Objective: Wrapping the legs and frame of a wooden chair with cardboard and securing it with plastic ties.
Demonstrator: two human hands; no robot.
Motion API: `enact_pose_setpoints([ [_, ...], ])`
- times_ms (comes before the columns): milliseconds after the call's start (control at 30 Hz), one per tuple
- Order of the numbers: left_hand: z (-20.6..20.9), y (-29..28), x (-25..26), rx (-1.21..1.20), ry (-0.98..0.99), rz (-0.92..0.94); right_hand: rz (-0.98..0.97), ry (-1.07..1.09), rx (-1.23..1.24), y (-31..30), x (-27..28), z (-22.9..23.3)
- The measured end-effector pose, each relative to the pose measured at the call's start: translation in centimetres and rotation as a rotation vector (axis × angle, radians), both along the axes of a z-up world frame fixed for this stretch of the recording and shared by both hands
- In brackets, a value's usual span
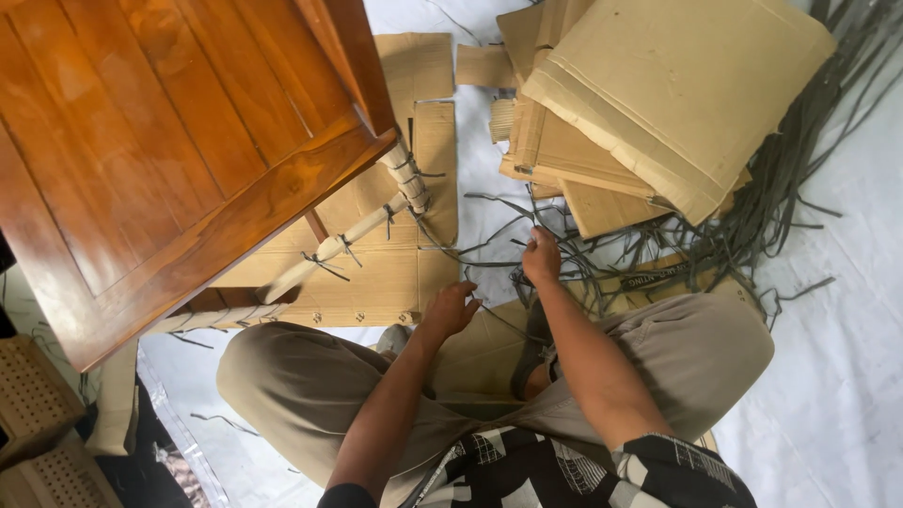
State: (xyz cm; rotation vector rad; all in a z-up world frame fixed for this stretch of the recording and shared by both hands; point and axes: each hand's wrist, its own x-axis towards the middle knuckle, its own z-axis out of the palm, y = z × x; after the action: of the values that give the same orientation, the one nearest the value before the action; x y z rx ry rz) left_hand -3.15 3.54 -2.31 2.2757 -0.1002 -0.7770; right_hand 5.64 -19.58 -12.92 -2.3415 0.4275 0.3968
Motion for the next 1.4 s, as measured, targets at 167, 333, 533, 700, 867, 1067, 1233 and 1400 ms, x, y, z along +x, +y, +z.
enact_pose_setpoints([
  [167, -1.8, 0.1, 0.6, -0.057, -0.047, 0.323, 0.026, -0.619, 0.116, 5.5, -1.2, 3.9],
  [333, -4.1, 1.8, 1.0, -0.214, -0.023, 0.628, 0.17, -0.496, 0.36, 9.8, -3.0, 4.9],
  [533, -3.7, 3.7, 0.1, -0.171, -0.009, 0.82, 0.298, -0.114, 0.59, 12.6, -4.7, 0.1],
  [700, -4.8, 5.5, -1.1, -0.162, 0.002, 0.987, 0.338, 0.058, 0.717, 13.9, -5.8, -0.3],
  [867, -3.8, 6.4, -1.8, -0.196, -0.023, 1.093, 0.407, 0.116, 0.713, 14.6, -6.4, -0.1],
  [1067, -0.4, 7.0, -3.1, -0.2, -0.058, 1.182, 0.459, 0.121, 0.643, 17.3, -7.7, 1.6],
  [1233, -2.4, 7.7, -4.0, -0.21, -0.095, 1.258, 0.313, 0.104, 0.693, 19.9, -8.8, 7.5],
  [1400, -1.9, 8.1, -5.6, -0.271, -0.068, 1.354, 0.19, 0.081, 0.838, 21.2, -8.8, 8.7],
])
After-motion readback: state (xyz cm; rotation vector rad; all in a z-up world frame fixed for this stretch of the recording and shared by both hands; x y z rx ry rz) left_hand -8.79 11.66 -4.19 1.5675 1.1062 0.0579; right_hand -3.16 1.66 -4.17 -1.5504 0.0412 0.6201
